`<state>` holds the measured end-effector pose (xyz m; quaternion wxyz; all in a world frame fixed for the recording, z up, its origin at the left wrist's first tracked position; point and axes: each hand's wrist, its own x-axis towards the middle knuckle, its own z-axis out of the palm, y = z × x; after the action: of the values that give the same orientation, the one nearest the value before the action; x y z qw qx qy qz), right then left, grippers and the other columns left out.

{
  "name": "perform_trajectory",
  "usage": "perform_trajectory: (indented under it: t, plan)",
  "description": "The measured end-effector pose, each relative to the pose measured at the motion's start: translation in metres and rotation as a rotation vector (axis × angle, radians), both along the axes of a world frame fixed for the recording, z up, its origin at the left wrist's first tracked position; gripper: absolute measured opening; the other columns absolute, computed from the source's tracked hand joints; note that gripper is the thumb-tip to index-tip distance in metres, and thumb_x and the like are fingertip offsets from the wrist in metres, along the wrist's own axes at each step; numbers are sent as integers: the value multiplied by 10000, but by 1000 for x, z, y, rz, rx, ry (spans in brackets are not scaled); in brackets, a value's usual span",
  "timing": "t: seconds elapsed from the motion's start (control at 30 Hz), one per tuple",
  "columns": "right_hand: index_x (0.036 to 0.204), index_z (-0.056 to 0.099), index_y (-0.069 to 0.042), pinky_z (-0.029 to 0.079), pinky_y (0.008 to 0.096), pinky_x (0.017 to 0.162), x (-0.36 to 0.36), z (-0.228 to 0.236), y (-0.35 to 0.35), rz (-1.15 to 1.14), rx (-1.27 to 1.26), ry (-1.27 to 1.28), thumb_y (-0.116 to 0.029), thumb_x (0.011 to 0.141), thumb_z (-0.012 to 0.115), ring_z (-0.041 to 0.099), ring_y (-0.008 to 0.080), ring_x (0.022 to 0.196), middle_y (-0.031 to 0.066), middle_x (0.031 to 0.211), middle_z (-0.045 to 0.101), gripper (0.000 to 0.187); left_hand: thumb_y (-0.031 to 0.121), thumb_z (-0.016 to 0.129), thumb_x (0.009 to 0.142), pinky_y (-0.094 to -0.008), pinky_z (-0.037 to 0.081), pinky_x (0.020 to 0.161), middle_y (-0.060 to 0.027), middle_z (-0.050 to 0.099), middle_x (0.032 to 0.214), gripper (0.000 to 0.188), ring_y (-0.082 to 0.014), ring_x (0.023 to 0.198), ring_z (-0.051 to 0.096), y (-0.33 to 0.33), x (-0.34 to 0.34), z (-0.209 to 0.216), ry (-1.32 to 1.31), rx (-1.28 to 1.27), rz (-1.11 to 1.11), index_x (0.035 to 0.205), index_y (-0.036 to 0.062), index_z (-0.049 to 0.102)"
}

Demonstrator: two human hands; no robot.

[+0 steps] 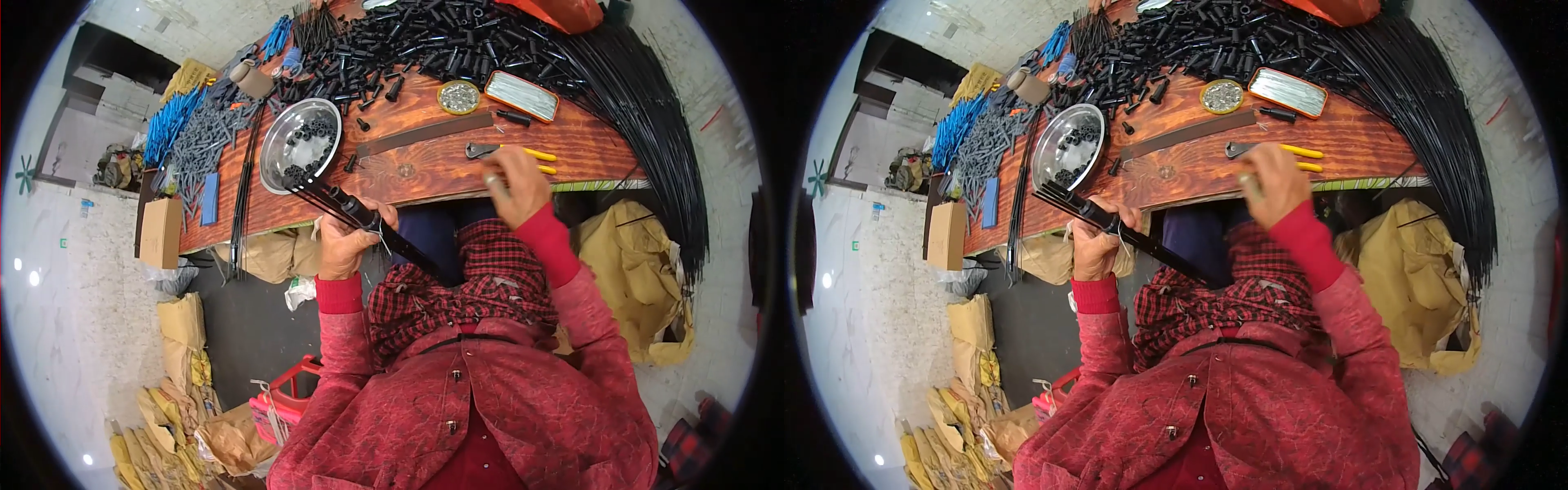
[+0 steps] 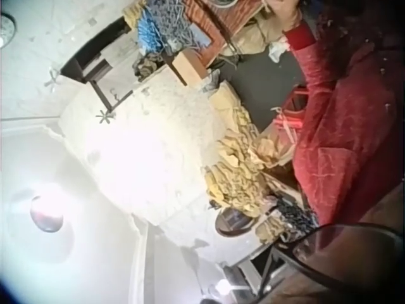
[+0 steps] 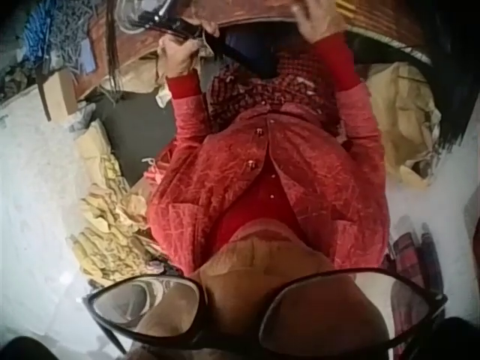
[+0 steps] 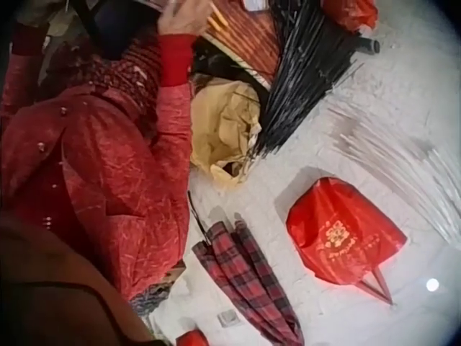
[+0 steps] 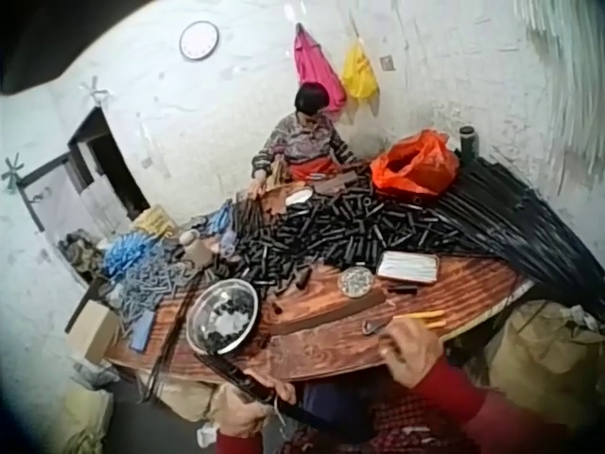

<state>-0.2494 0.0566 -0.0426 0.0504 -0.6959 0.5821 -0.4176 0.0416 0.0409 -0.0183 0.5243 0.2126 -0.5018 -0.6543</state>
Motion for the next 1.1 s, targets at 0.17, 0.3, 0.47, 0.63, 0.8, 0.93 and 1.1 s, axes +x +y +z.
perform_trajectory:
  t: [0.17, 0.3, 0.47, 0.63, 0.8, 0.93, 1.1]
  plan:
    - [1035, 595, -47, 436, 426, 877, -41, -16, 4, -111, -17, 204, -98, 813, 654, 537, 354, 1005, 126, 1073, 571, 235, 111, 834, 693, -435, 483, 753, -167, 653, 874, 444, -307, 804, 611, -1, -1, -5, 81, 1, -65, 1042, -5, 586]
    - [1025, 603, -30, 451, 409, 893, -3, -8, 18, 33, 14, -1, -111, 834, 641, 563, 366, 990, 137, 1042, 591, 210, 113, 811, 720, -418, 498, 789, -167, 659, 893, 437, -295, 837, 630, -3, -7, -5, 63, 13, -22, 1069, -20, 584]
    - [1145, 566, -8, 459, 314, 864, 56, -23, 29, 644, 464, -724, -335, 943, 591, 570, 181, 977, 85, 1036, 595, 386, 111, 791, 740, -387, 517, 786, -164, 660, 901, 408, -261, 853, 641, -8, -22, 5, -19, -18, -73, 1069, -17, 585]
    - [1151, 538, -25, 431, 272, 773, 73, -24, 16, 906, 497, -910, -499, 956, 527, 488, 120, 842, 9, 924, 520, 512, 119, 799, 718, -379, 536, 736, -167, 656, 882, 408, -267, 807, 653, -16, -29, 17, 60, -48, -280, 1029, -38, 587]
    - [1290, 449, -55, 404, 222, 814, 83, -14, 13, 863, 545, -956, -746, 799, 555, 463, 75, 927, -3, 1085, 512, 854, 127, 812, 707, -374, 533, 729, -167, 655, 871, 397, -268, 811, 658, -23, -37, 30, 14, -131, -311, 995, -43, 597]
    - [1267, 451, -15, 388, 189, 714, 104, -20, 22, 881, 395, -1112, -758, 840, 459, 454, 65, 799, 25, 1003, 538, 856, 113, 814, 734, -437, 498, 710, -158, 640, 775, 384, -307, 747, 617, -16, -36, 30, 15, -30, -302, 999, 0, 562]
    - [1130, 546, -16, 366, 200, 557, 100, -9, 27, 1118, 671, -1083, -792, 822, 419, 464, 85, 625, 36, 813, 563, 845, 160, 822, 733, -430, 486, 675, -150, 635, 763, 410, -297, 702, 602, -14, -40, 27, 133, -106, -340, 1007, 15, 555]
